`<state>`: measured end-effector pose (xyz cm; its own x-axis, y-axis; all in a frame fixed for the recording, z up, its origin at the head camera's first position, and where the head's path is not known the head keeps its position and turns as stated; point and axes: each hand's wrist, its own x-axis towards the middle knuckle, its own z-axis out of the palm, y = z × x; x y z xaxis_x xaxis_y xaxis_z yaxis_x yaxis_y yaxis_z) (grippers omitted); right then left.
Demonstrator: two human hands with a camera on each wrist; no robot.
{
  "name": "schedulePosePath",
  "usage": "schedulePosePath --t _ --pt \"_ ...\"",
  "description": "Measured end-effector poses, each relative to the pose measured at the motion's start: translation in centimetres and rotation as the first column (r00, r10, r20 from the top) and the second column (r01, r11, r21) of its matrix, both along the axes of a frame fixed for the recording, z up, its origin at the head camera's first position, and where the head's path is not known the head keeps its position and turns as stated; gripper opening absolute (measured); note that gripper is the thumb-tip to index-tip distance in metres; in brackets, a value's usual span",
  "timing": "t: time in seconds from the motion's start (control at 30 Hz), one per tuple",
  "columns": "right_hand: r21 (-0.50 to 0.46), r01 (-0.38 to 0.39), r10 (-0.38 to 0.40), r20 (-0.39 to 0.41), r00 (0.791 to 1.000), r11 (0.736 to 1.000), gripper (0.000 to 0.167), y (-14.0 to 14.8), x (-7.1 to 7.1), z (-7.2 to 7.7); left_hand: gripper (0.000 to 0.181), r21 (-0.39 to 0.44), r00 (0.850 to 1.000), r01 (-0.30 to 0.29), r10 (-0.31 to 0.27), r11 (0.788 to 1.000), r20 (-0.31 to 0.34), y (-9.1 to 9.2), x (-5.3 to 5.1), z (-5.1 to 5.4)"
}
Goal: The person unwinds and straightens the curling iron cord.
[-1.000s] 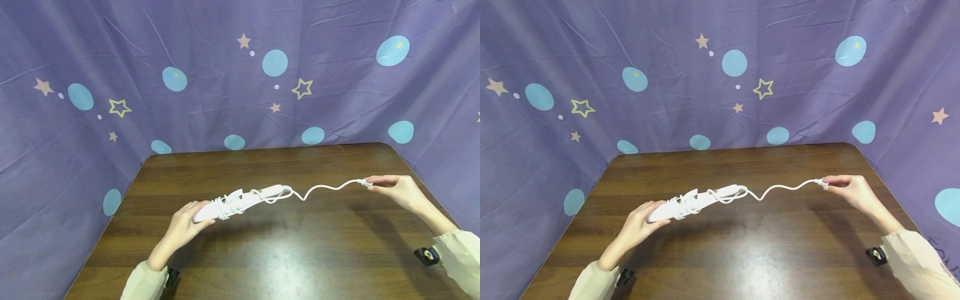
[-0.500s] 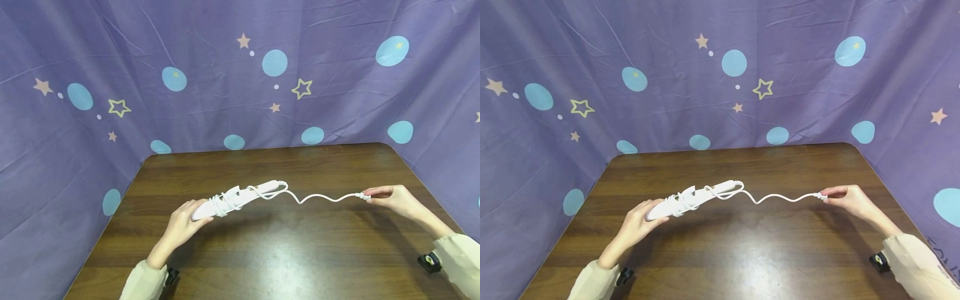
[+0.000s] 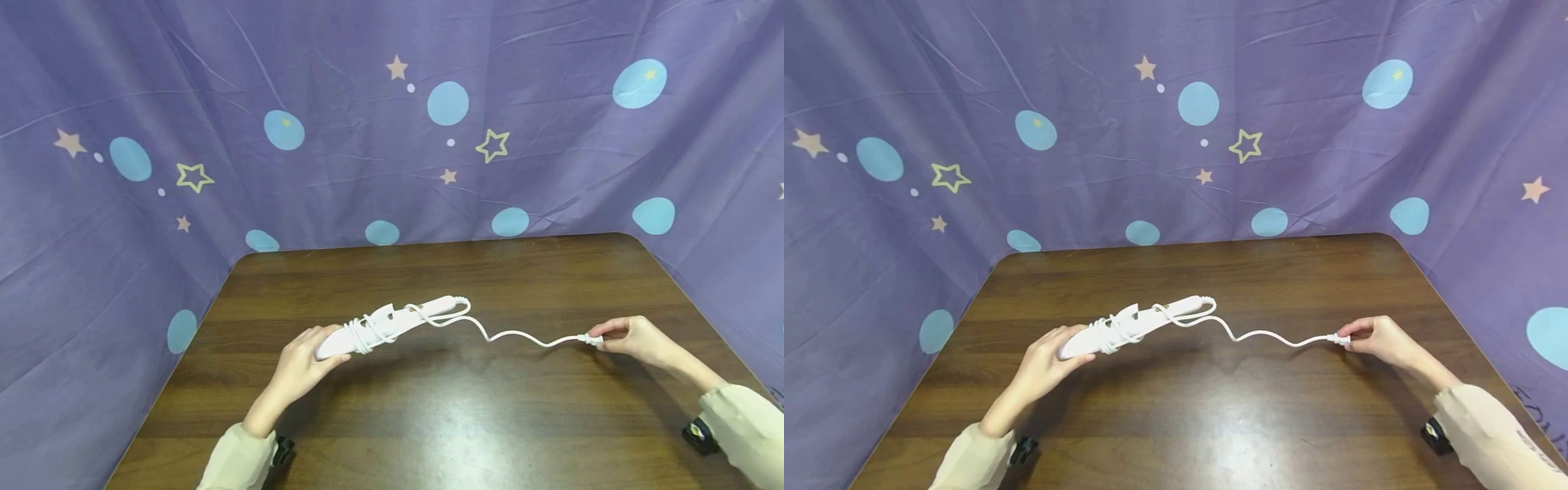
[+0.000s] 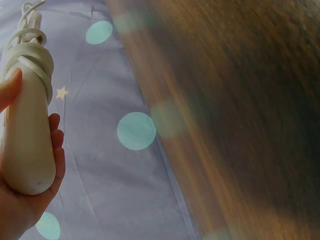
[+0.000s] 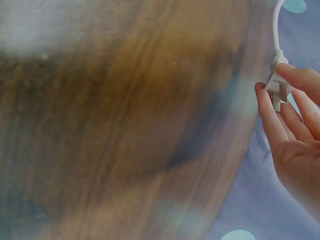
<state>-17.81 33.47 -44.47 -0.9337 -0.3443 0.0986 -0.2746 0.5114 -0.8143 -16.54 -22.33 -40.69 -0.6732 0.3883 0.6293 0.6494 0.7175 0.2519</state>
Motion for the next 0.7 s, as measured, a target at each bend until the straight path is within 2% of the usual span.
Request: schedulePosePath --t 0.23,0.43,0.7 --pt "0.07 -0.019 0.021 -0.033 0.999 0.997 0.016 -0.2 0.0 -0.5 0.05 -0.006 1.0 0.004 -0.004 1.0 0.011 0.0 -0.1 0.0" --pt "0.133 -0.006 0.019 -0.099 0.995 0.991 0.015 -0.2 0.0 -1.2 0.049 -0.01 1.0 0.021 -0.02 1.0 0.009 0.2 0.0 0.1" --pt "0.138 0.005 0.011 -0.109 0.994 0.99 0.016 -0.4 0.0 -1.5 0.048 -0.033 1.0 0.018 -0.017 0.999 0.017 0.4 -0.1 0.2"
